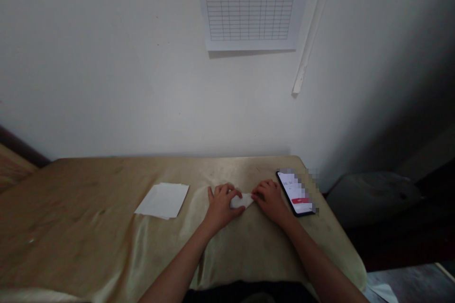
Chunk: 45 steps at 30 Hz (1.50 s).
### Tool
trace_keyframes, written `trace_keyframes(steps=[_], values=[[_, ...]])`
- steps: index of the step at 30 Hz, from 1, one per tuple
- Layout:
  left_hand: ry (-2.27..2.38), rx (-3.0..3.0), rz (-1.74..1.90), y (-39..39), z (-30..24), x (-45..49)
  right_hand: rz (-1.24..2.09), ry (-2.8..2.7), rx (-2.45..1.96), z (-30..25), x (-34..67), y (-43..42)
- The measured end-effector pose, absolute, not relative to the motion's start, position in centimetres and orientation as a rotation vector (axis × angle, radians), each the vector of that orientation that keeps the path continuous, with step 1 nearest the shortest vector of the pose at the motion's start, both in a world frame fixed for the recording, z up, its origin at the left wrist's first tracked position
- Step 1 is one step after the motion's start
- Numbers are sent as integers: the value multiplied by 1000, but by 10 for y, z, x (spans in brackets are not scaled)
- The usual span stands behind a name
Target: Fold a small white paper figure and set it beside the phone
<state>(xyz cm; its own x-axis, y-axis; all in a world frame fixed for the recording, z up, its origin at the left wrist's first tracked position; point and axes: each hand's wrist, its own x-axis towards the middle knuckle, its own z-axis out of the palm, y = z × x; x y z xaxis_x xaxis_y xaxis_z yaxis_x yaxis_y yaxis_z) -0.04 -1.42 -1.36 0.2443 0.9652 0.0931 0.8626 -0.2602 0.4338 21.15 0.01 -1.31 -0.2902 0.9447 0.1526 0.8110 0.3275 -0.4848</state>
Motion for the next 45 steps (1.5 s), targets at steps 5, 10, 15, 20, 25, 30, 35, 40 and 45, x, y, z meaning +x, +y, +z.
trace_keyframes(steps=[5, 10, 15, 20, 25, 30, 35, 40, 45], values=[[1697, 2217, 500, -14, -15, 0, 419, -2158, -1591, -18, 207, 1], [1703, 2227, 512, -14, -17, 0, 429, -2093, -1633, -23, 205, 1], [1711, 2204, 554, -14, -18, 2, 435, -2018, -1633, -25, 204, -1], [1740, 2184, 550, -13, -18, 4, 414, -1991, -1665, -25, 203, -1], [1752, 2185, 540, -13, -19, 5, 384, -1991, -1697, -26, 201, -2], [1752, 2185, 532, -12, -19, 5, 348, -1995, -1724, -27, 198, -2], [1772, 2179, 503, -13, -17, 6, 348, -1991, -1736, -26, 196, -3], [1763, 2195, 508, -13, -17, 6, 314, -1989, -1761, -26, 194, -3], [1764, 2213, 509, -14, -17, 6, 270, -1999, -1767, -28, 193, -3]])
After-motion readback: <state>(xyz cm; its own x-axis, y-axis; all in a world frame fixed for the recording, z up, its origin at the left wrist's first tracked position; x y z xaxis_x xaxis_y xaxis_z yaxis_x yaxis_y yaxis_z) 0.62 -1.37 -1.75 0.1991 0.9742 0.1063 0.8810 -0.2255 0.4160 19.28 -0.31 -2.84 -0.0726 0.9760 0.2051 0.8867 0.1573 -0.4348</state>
